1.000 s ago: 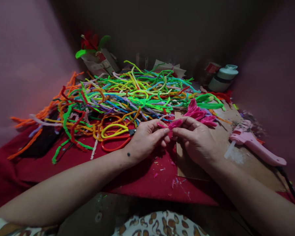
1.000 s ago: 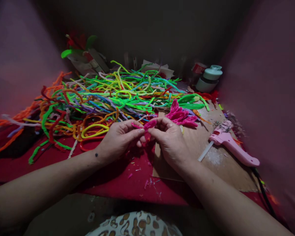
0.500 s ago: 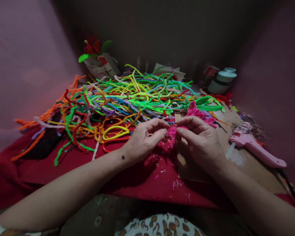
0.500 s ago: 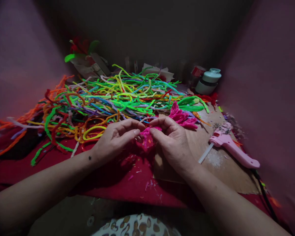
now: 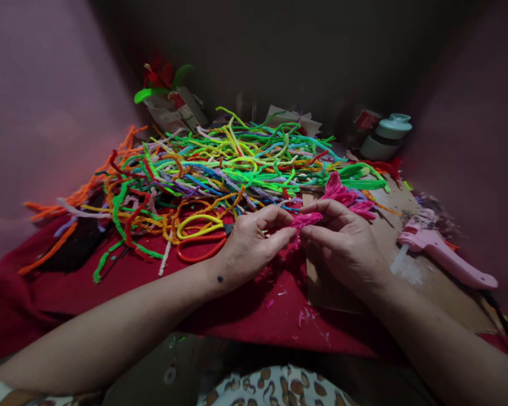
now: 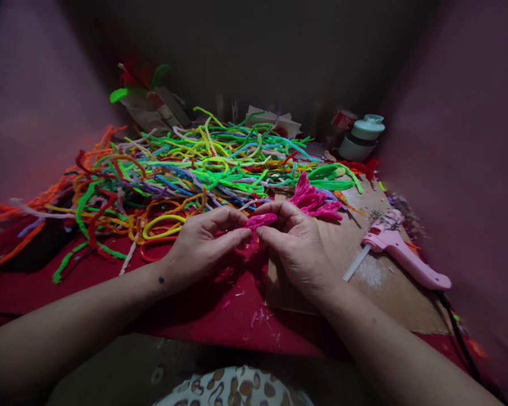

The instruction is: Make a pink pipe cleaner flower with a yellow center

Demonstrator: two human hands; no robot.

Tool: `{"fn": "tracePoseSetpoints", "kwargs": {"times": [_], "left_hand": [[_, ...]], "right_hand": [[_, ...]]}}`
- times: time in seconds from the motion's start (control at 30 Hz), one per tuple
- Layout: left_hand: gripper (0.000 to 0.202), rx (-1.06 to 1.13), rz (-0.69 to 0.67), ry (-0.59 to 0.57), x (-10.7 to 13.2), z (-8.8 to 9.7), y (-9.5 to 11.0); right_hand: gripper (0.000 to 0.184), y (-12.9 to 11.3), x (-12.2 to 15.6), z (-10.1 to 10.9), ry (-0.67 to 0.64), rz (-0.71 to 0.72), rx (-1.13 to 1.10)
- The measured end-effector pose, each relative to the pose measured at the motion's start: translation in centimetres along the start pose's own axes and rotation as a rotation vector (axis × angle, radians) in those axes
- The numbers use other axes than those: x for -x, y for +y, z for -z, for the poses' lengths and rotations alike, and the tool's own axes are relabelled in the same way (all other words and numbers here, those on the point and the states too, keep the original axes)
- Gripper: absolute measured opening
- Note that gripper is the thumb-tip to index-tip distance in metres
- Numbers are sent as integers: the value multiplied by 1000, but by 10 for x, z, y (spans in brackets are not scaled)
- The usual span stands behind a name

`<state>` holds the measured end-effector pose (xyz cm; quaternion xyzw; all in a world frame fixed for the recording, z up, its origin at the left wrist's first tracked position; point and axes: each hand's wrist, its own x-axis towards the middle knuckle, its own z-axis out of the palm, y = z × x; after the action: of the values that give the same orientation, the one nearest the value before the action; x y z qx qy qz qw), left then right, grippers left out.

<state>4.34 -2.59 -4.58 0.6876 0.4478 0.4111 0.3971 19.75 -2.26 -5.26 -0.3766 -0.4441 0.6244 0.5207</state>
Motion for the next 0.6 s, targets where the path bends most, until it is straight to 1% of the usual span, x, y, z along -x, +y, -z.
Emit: {"fn": "tracePoseSetpoints", "kwargs": {"times": [0.17,0.3,0.43,0.6], "left_hand": [[12,4,25,-49,0,2,4],[19,46,124,-126,-3,8,8],[20,99,218,-215,-6,13,9],[20,91,259,-249,-7,16,7]], "right_hand": [[22,0,-1,0,13,-3,-11],[23,0,-1,1,-3,-9,30],[25,1,-1,1,-9,-16,48],[26,4,-2,2,-53,-45,6]]}}
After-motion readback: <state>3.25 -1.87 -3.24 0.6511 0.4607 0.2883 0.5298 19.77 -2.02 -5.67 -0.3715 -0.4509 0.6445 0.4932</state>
